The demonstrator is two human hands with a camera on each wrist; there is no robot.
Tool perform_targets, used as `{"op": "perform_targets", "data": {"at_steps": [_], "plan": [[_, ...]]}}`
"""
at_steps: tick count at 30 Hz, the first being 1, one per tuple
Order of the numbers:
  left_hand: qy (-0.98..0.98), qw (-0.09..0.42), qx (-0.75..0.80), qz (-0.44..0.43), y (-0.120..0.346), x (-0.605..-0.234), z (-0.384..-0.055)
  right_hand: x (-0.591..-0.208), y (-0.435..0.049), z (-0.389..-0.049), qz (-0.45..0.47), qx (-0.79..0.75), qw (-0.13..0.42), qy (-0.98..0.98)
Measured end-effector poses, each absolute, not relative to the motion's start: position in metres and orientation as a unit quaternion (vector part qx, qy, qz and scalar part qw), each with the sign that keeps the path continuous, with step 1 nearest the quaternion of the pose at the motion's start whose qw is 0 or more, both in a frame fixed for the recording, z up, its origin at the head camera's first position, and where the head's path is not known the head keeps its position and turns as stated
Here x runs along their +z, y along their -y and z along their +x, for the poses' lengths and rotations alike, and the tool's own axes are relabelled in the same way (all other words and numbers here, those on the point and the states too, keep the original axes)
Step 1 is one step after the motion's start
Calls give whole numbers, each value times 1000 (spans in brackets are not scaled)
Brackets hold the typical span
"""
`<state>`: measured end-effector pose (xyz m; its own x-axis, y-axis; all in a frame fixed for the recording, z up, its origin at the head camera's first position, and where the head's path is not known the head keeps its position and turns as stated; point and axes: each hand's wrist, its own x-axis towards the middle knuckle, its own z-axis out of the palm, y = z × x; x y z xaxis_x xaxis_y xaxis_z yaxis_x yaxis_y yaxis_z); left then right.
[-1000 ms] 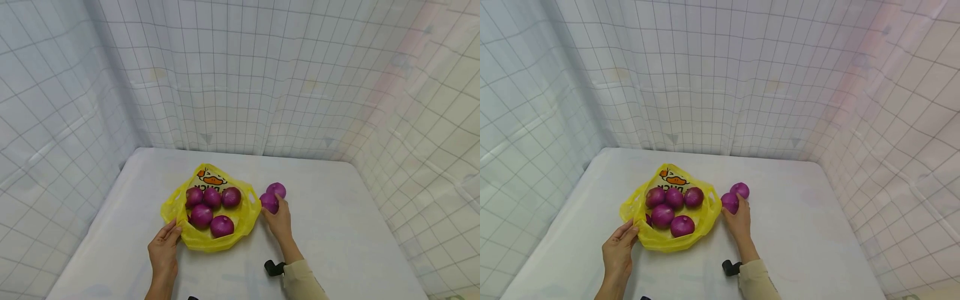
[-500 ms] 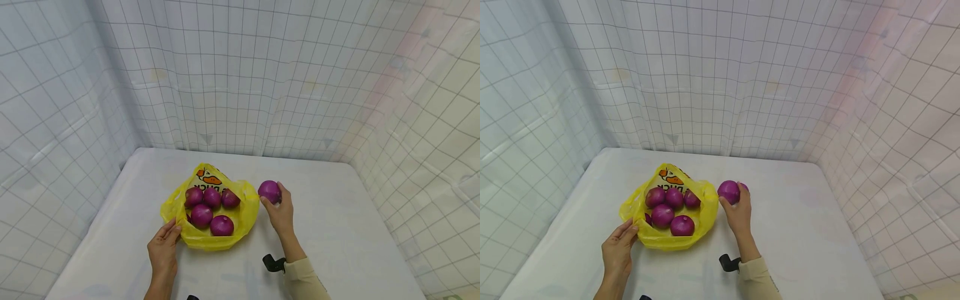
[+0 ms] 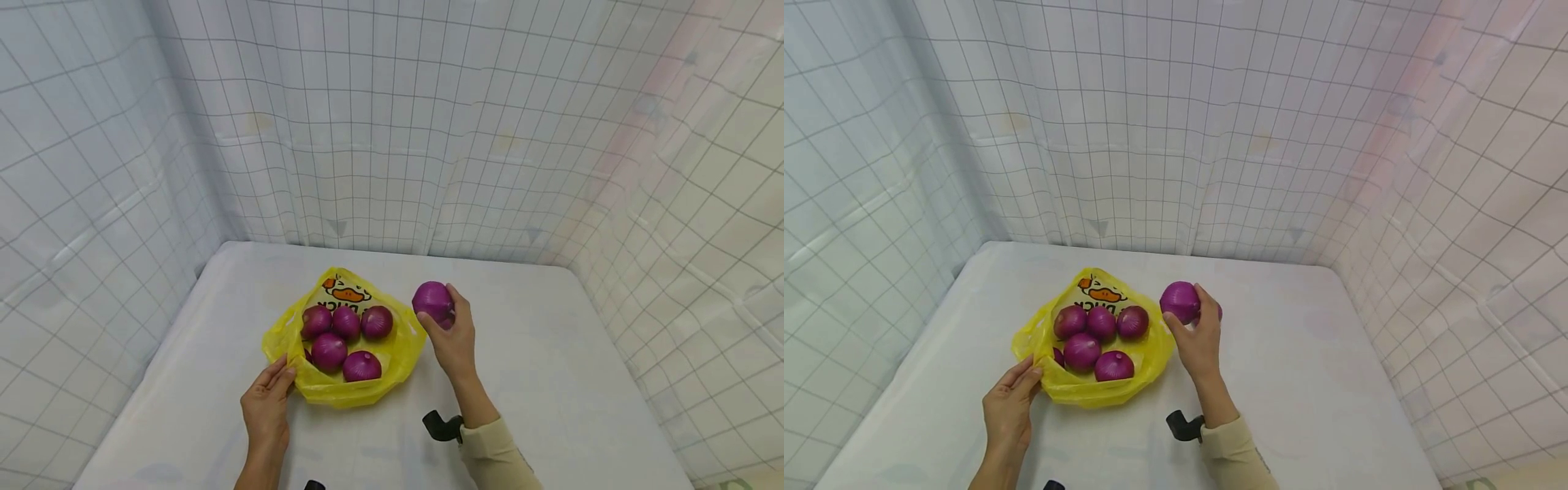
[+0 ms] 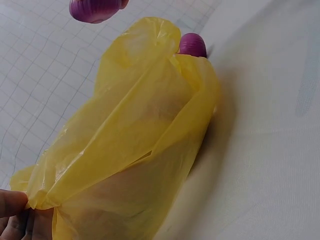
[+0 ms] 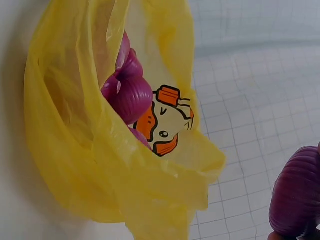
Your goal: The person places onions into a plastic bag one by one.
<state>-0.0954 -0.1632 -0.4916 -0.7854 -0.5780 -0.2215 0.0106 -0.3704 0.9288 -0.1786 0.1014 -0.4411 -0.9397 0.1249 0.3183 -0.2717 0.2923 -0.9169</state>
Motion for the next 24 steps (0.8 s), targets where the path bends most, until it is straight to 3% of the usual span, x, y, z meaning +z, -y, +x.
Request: {"op": "perform_targets", "data": {"at_steps": [24], "plan": [[539, 187, -775, 272, 164, -493, -97, -449, -41, -180, 152, 556, 133, 806]]}}
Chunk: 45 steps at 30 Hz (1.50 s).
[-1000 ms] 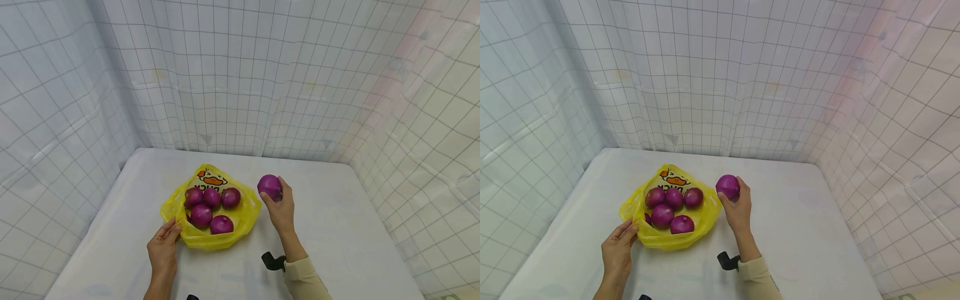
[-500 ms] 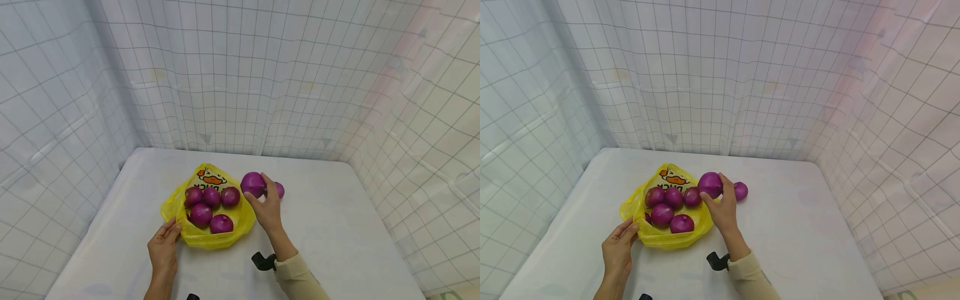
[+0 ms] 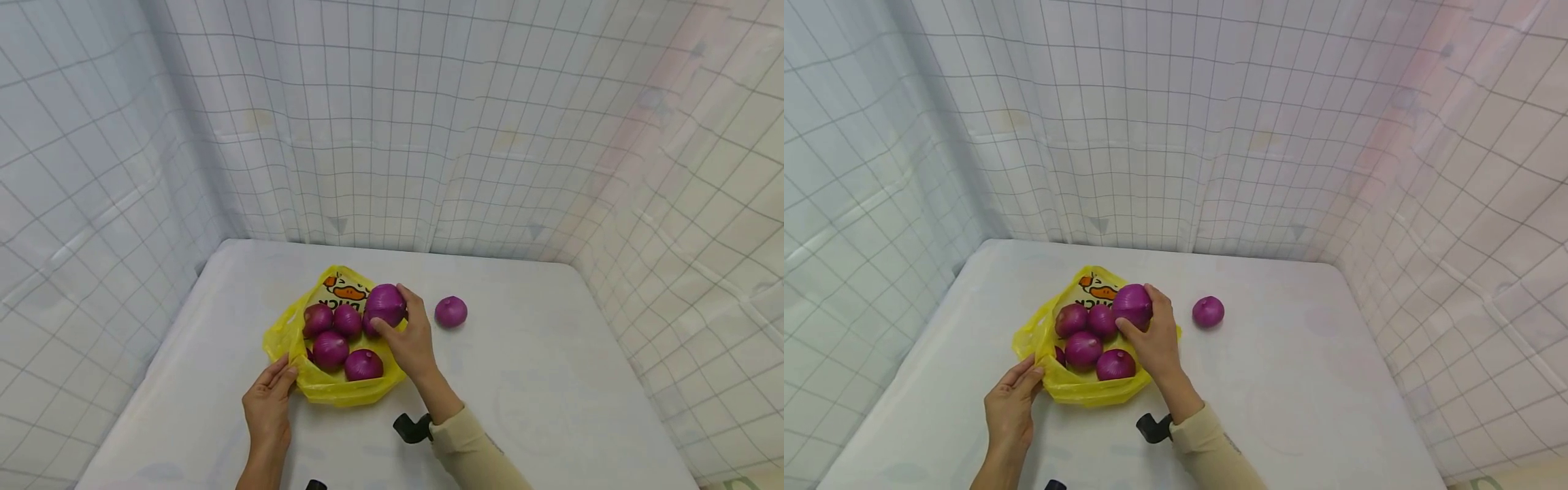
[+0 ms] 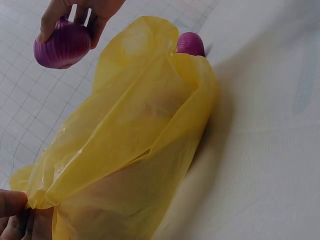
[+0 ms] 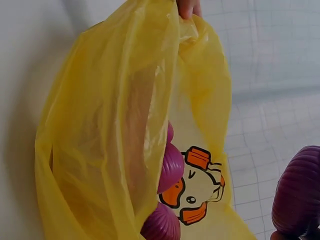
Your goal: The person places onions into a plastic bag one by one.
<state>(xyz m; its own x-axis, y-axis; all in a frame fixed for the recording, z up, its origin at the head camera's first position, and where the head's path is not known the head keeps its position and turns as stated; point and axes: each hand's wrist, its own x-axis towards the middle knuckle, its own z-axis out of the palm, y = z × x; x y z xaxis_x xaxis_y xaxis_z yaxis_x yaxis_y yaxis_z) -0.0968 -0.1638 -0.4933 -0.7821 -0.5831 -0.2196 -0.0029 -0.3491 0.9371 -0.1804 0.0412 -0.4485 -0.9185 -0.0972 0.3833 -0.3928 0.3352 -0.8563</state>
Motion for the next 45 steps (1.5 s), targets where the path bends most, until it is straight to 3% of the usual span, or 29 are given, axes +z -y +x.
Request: {"op": "perform_targets", "data": {"at_steps": [20, 33, 45], "plan": [[551, 186, -767, 271, 165, -494, -94, -484, -6, -183, 120, 473, 13, 873], [552, 185, -765, 275, 165, -496, -93, -499, -5, -187, 136, 422, 27, 896], [553, 188, -764, 276, 164, -495, -92, -471, -15, -174, 172, 434, 82, 880]]}}
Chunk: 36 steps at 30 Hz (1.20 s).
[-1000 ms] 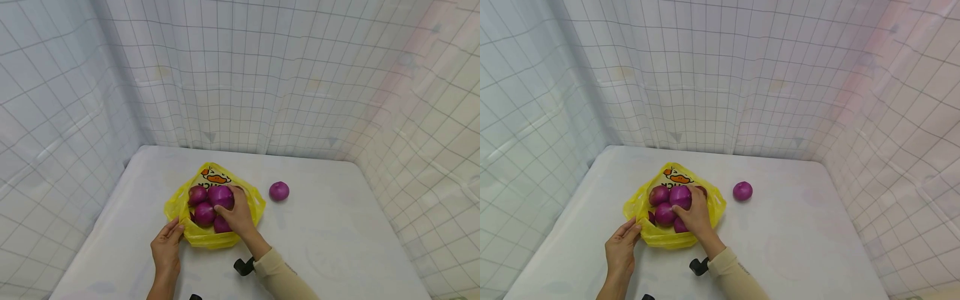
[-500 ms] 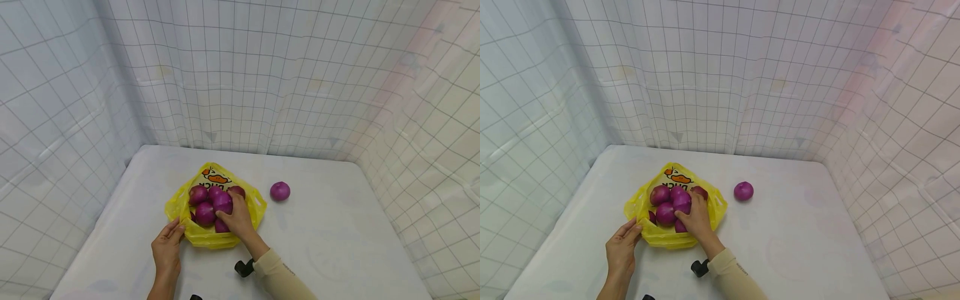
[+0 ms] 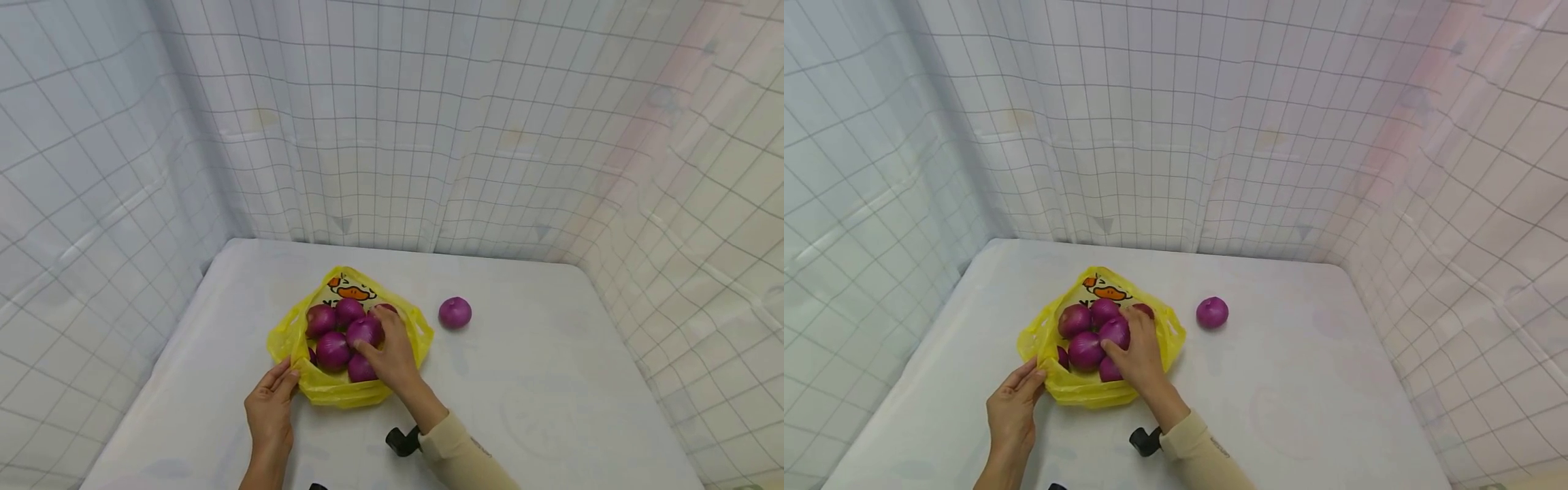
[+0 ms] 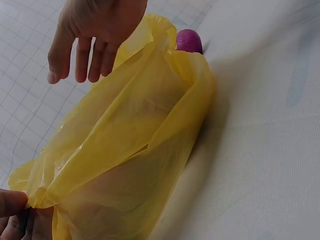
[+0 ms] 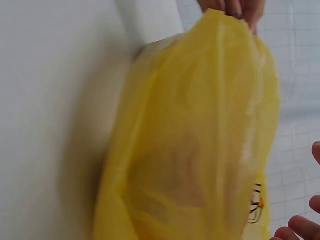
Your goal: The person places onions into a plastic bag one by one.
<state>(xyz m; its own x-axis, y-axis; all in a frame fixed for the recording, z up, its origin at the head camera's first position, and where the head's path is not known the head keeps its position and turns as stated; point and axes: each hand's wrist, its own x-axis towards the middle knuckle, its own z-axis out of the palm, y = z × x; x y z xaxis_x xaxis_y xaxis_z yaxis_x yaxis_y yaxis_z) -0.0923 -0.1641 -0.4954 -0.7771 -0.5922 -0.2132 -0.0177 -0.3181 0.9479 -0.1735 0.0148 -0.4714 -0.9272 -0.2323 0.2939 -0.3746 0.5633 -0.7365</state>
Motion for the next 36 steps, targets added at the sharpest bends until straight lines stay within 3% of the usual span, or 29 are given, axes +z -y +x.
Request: {"op": "perform_targets", "data": {"at_steps": [6, 17, 36], "plan": [[548, 187, -767, 277, 164, -495, -92, -454, -27, -172, 196, 461, 149, 853], [548, 189, -765, 280, 165, -495, -92, -439, -68, -185, 188, 485, 219, 826], [540, 193, -772, 275, 164, -496, -94, -473, -129, -214, 13, 491, 158, 857]]}}
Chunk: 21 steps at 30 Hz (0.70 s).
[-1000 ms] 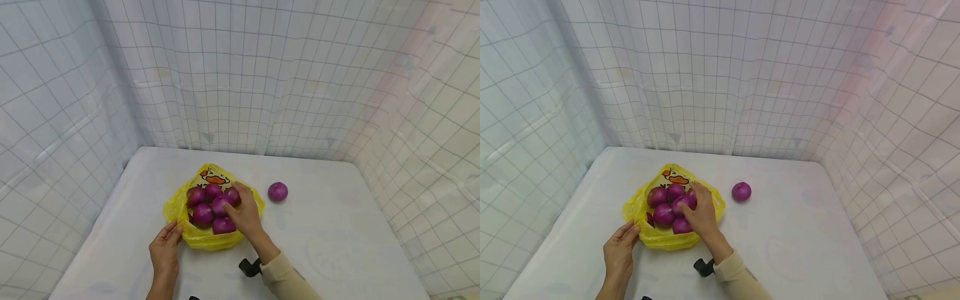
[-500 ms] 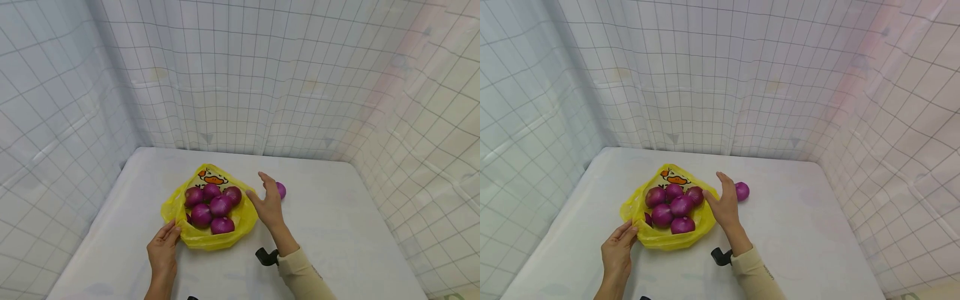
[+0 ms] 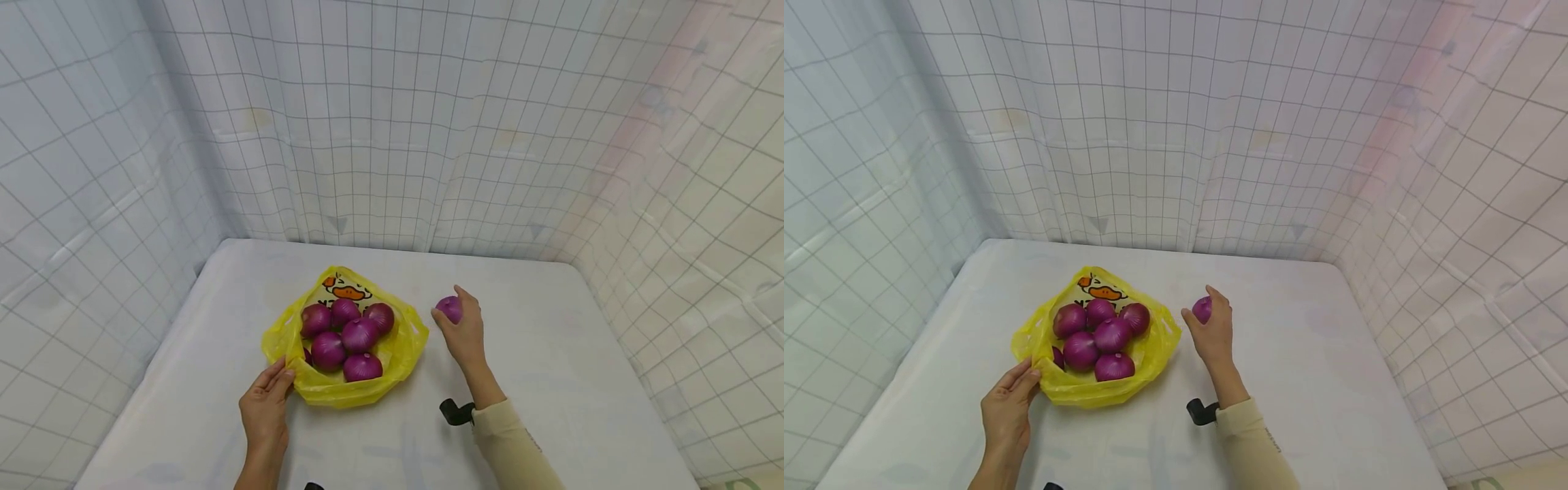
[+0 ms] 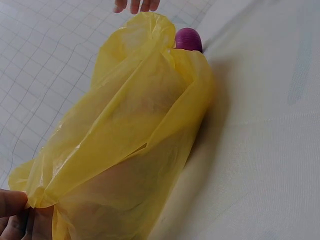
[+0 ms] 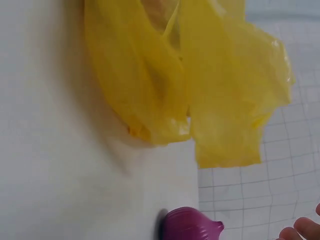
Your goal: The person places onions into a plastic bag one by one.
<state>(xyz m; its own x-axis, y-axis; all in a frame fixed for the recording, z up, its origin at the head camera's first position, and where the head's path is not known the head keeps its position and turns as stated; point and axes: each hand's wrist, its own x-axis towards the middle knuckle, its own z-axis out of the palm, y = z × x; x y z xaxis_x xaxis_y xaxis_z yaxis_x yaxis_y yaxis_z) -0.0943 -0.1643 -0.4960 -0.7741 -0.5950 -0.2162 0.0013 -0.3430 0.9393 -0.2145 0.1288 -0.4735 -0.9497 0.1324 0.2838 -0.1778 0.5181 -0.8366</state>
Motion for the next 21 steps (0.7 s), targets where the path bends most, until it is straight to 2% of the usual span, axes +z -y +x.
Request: {"op": "perform_targets", "data": {"at_steps": [21], "plan": [[544, 192, -770, 272, 164, -494, -96, -525, -156, -242, -75, 473, 93, 873]]}}
